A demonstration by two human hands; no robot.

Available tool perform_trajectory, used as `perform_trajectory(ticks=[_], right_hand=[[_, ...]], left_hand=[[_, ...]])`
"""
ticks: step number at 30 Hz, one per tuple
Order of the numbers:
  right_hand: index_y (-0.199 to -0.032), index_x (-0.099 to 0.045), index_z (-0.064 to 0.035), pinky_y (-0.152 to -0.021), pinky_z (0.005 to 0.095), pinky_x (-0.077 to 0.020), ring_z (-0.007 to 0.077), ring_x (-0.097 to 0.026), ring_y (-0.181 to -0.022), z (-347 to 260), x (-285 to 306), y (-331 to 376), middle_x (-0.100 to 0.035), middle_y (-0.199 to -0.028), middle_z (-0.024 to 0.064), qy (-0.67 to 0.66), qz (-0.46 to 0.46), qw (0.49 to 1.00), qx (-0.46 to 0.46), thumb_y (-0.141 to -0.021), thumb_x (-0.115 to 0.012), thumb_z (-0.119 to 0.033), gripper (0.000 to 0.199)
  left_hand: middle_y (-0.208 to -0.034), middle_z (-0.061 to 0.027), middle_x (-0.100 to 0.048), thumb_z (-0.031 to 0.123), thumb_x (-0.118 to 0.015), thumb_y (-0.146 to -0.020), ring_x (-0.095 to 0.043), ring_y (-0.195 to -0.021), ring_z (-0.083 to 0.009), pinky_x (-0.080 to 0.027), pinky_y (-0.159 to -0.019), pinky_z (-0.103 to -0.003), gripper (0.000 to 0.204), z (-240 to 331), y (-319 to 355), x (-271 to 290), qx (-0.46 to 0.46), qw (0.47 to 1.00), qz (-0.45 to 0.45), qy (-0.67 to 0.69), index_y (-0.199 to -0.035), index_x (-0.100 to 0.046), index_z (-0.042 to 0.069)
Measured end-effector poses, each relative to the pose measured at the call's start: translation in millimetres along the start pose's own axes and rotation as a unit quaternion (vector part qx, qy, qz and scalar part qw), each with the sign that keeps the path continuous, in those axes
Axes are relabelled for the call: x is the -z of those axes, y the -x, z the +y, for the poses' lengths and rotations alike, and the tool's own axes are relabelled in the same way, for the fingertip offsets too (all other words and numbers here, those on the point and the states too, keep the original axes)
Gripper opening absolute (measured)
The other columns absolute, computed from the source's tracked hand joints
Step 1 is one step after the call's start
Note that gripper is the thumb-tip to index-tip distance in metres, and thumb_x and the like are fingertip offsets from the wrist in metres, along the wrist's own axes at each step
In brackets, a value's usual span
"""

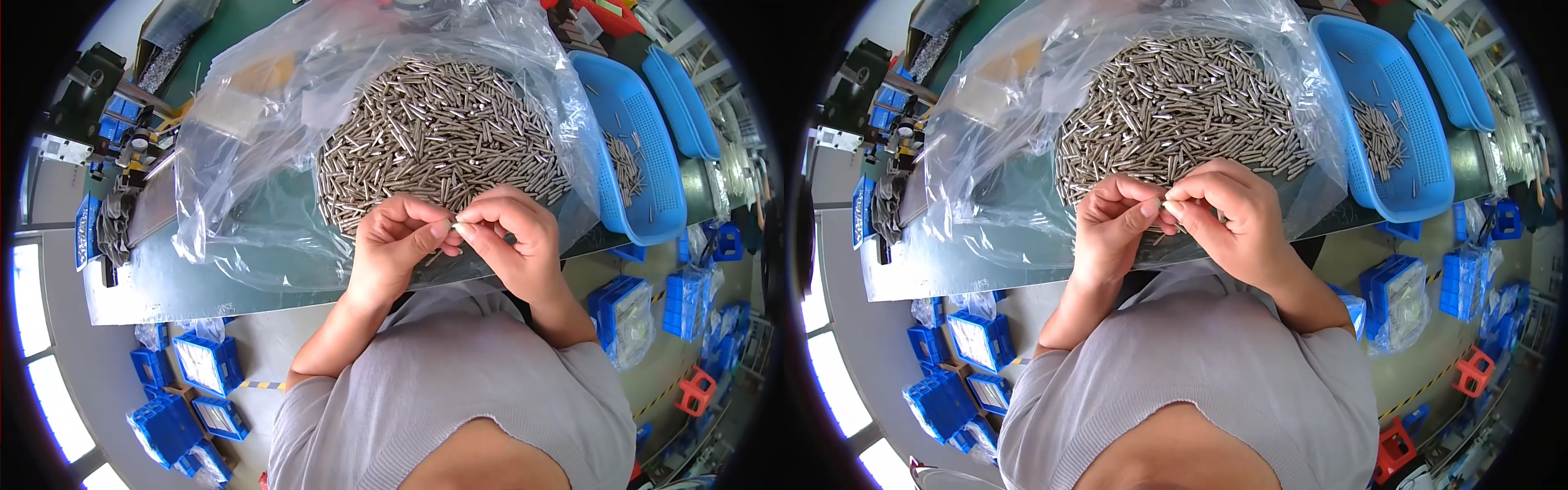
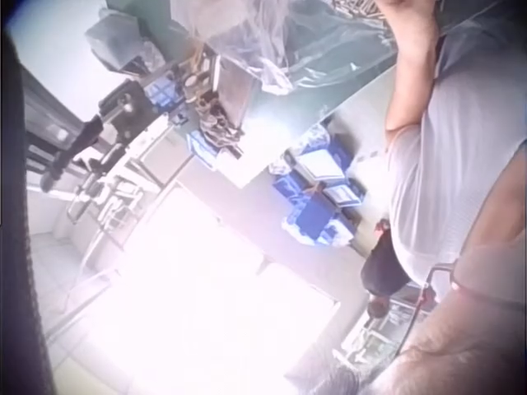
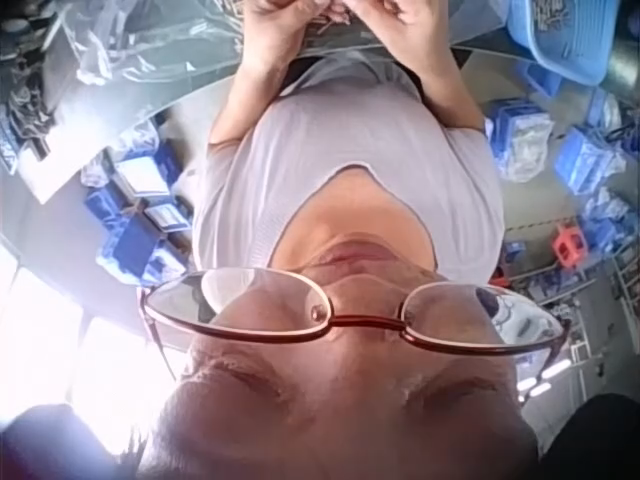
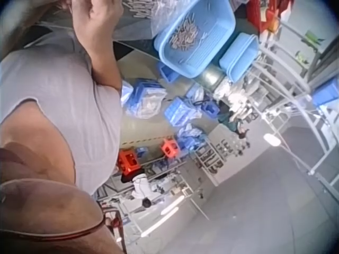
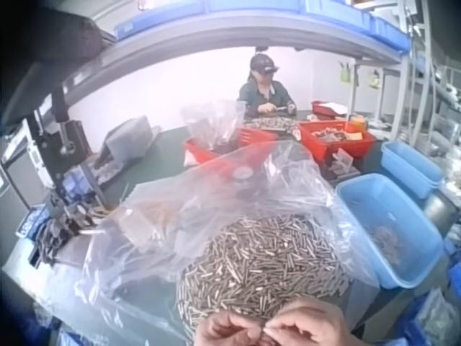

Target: Picking small metal pins from a plastic bag and placing them into a blue tray after inspection.

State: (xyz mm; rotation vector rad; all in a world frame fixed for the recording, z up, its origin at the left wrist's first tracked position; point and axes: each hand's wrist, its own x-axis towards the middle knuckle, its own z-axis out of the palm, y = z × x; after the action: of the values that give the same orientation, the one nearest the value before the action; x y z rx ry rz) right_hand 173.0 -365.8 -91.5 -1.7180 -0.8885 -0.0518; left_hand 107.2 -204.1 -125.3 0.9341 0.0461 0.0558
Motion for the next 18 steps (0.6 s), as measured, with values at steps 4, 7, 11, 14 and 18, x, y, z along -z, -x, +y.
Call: perform_trajectory(ticks=[4, 7, 11, 14, 18], right_hand=[[-0.085, -0.061, -0.0013, -0.052, 0.0258, -0.0446, 0.0145, -0.058, -0.064, 0, 0, 4, -0.061, -0.08, 0.007, -0.027, -0.005, 0.999, -0.031, -0.076, -0.066, 0.005, 0.012], [-0.085, -0.06, -0.0017, -0.052, 0.0259, -0.0449, 0.0149, -0.058, -0.064, 5, -6, 5, -0.061, -0.079, 0.0068, 0.011, 0.025, 0.999, 0.021, -0.076, -0.065, 0.005, 0.012], [-0.085, -0.06, -0.0011, -0.052, 0.0245, -0.0449, 0.0141, -0.059, -0.066, 6, -3, 4, -0.061, -0.08, 0.0072, 0.014, 0.006, 0.999, 0.034, -0.078, -0.064, 0.005, 0.01], [-0.085, -0.059, -0.0006, -0.053, 0.0236, -0.0452, 0.0135, -0.059, -0.067, 6, 1, 6, -0.061, -0.081, 0.0076, -0.045, -0.001, 0.999, -0.02, -0.079, -0.063, 0.004, 0.009], [-0.085, -0.059, -0.0005, -0.053, 0.0227, -0.0453, 0.0129, -0.059, -0.067, 7, 2, 8, -0.06, -0.081, 0.0071, -0.043, 0.016, 0.999, -0.029, -0.081, -0.062, 0.004, 0.007]], left_hand=[[-0.085, -0.0124, -0.065, -0.002, -0.058, -0.089, -0.064, -0.074, -0.0175, -0.056, -0.07, -0.031, 0.006, -2, -1, -1, 0.002, 1.0, -0.016, 0.02, -0.094, -0.057, -0.005], [-0.085, -0.0124, -0.065, -0.002, -0.057, -0.089, -0.064, -0.075, -0.0173, -0.056, -0.07, -0.031, 0.006, -3, -2, 1, 0.003, 1.0, -0.022, 0.015, -0.094, -0.057, -0.005], [-0.086, -0.0126, -0.065, -0.001, -0.056, -0.089, -0.064, -0.077, -0.0176, -0.056, -0.069, -0.031, 0.006, -2, -1, 4, 0.015, 0.999, -0.031, 0.04, -0.095, -0.057, -0.005], [-0.087, -0.0128, -0.065, -0.001, -0.055, -0.09, -0.064, -0.078, -0.0178, -0.056, -0.069, -0.031, 0.007, -1, -3, 1, 0.03, 0.999, -0.026, 0.033, -0.095, -0.057, -0.005], [-0.087, -0.0128, -0.065, -0.002, -0.056, -0.09, -0.064, -0.079, -0.0176, -0.056, -0.07, -0.031, 0.007, -2, -3, -4, 0.023, 1.0, -0.016, 0.009, -0.096, -0.057, -0.005]])
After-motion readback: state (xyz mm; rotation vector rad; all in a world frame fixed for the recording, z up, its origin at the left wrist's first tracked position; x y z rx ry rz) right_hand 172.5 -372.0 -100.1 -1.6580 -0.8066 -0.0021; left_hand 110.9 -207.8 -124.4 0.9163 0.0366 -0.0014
